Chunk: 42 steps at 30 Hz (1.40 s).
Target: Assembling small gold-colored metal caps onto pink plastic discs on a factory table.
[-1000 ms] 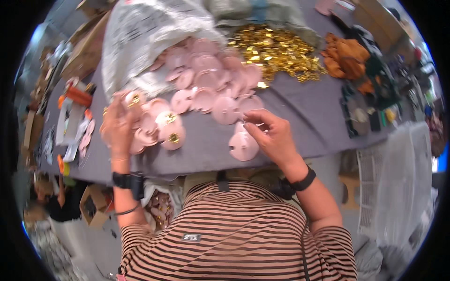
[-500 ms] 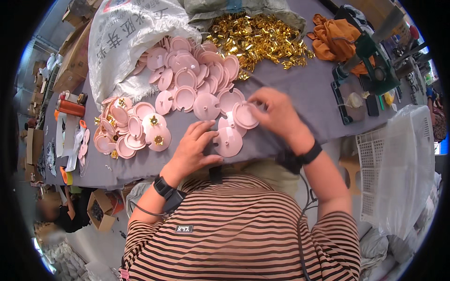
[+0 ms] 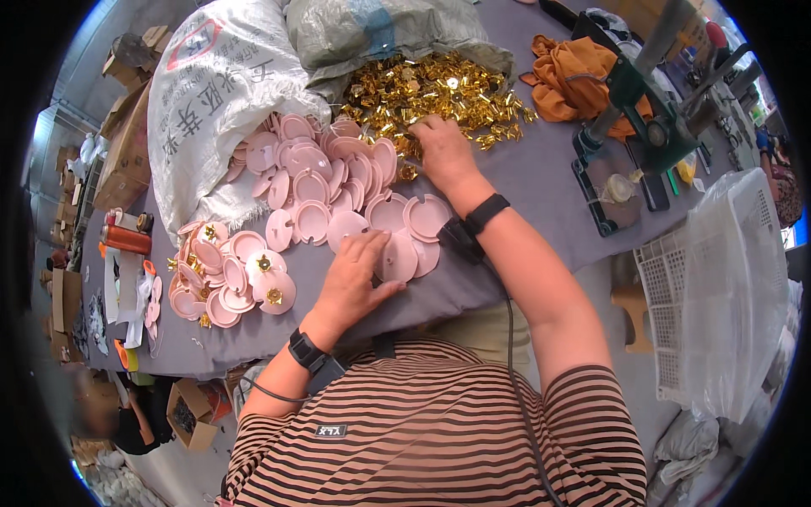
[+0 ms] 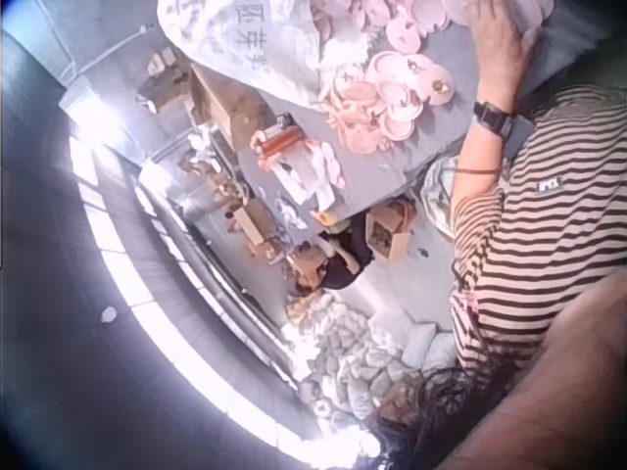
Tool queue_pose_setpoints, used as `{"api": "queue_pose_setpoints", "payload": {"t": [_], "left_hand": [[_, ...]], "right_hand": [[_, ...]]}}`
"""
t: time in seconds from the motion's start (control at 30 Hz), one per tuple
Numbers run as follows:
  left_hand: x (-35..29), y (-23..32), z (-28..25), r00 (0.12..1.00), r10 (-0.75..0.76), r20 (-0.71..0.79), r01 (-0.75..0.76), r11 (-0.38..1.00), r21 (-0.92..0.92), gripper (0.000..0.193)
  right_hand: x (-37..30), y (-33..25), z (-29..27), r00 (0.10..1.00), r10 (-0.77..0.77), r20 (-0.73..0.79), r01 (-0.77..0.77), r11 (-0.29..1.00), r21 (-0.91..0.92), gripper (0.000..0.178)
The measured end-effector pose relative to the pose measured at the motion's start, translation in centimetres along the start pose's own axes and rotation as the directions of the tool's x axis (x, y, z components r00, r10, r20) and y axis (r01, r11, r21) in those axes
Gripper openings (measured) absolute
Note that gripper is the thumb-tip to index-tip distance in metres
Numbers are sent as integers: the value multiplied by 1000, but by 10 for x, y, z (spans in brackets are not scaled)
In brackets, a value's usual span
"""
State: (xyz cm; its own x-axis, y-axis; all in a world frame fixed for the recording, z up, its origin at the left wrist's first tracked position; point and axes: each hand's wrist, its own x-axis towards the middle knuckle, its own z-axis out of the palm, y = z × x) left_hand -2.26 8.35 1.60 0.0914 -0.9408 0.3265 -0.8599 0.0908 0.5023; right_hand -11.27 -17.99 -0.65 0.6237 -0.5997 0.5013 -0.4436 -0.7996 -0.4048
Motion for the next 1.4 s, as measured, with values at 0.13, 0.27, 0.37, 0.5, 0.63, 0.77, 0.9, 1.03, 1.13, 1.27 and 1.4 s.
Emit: {"api": "queue_pose_setpoints", "payload": {"t": [0.13,0.27,0.37,0.5,0.63,0.77,0.9,1.03,1.13,1.27,1.4], "left_hand": [[7,3,-1,996,-68,65,67,998,12,68],[18,1,-12,939,-291,185,314,943,-108,61],[23,-6,-13,850,-468,243,523,807,-275,58],[42,-3,-3,827,-537,163,389,340,-856,50],[48,17,12,852,-464,243,291,33,-956,46],[46,22,21,861,-401,312,308,-76,-948,40],[42,30,23,860,-389,329,285,-168,-944,34],[40,32,24,829,-411,379,322,-204,-925,34],[42,32,22,826,-396,401,332,-235,-914,36],[40,40,24,842,-401,361,317,-173,-932,37],[28,42,37,859,-416,299,275,-118,-954,38]], "right_hand": [[-5,5,-10,988,145,52,-150,983,103,27],[-23,19,-19,944,329,3,-297,848,438,25],[-38,21,-35,932,358,-55,-266,780,567,23],[-64,-24,-85,845,505,175,-473,555,684,16],[-95,-67,-89,932,355,73,-273,554,786,12],[-105,-78,-87,998,-3,-60,35,843,537,18],[-110,-72,-86,997,-35,-71,67,849,524,16],[-111,-69,-93,983,-174,-63,184,873,452,18],[-113,-70,-92,979,-187,-78,202,859,471,17],[-112,-75,-88,976,-182,-120,216,882,419,18],[-110,-91,-82,987,-117,-114,150,921,359,17]]}}
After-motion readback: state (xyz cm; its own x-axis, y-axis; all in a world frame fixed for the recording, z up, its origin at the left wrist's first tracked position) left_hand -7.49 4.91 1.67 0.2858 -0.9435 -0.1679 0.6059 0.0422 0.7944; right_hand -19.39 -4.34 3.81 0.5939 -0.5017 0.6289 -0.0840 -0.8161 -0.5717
